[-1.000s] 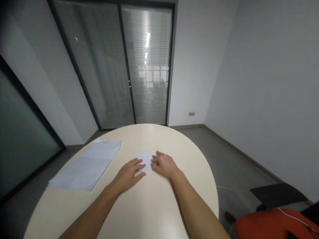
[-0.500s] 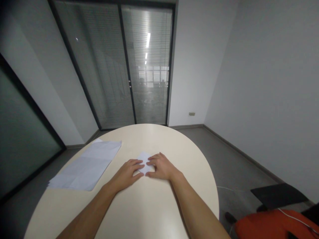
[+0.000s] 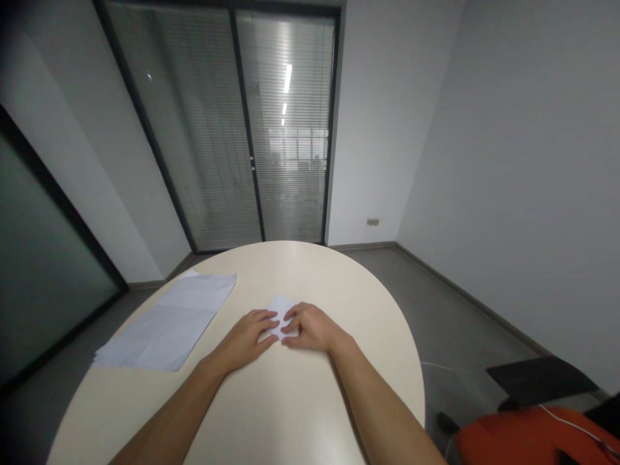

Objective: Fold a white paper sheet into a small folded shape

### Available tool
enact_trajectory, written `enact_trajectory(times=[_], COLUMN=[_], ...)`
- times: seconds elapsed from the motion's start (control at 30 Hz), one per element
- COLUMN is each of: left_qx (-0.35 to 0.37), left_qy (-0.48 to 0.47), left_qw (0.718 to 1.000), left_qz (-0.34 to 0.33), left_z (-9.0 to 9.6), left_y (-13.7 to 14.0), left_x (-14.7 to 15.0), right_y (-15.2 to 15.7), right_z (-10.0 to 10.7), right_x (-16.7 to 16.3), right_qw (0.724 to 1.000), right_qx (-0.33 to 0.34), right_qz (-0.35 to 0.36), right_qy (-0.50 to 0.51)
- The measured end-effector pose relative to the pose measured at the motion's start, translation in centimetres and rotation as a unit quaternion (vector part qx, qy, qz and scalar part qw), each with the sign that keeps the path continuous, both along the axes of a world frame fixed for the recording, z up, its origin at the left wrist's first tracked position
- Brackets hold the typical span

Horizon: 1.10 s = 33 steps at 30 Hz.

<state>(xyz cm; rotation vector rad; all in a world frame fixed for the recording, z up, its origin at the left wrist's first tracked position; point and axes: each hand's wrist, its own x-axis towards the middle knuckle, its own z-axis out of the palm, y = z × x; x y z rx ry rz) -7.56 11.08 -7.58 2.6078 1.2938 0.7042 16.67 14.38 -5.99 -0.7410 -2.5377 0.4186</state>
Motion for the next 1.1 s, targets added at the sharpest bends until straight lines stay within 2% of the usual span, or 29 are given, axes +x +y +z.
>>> enact_trajectory(times=[0.33, 0.7, 0.93, 1.1], left_qx=[-0.004, 0.002, 0.021, 0.034], left_qy=[0.002, 0.003, 0.003, 0.018], left_qw=[1.0, 1.0, 1.0, 0.999], left_qz=[-0.008, -0.01, -0.006, 0.001], left_z=[0.42, -0.35, -0.48, -0.29], left_y=[-0.04, 0.4, 0.58, 0.53], left_x=[-0.07, -0.29, 0.05, 0.33], right_y=[-0.37, -0.54, -0.34, -0.12], right_z=[-0.11, -0.21, -0.68, -0.85], right_x=[-0.42, -0.73, -0.7, -0.68], right_qw=[0.998, 0.989, 0.991, 0.992], right_qx=[-0.055, -0.116, -0.094, -0.088], right_qz=[0.004, 0.016, -0.016, -0.012], right_qy=[0.032, 0.091, 0.098, 0.093])
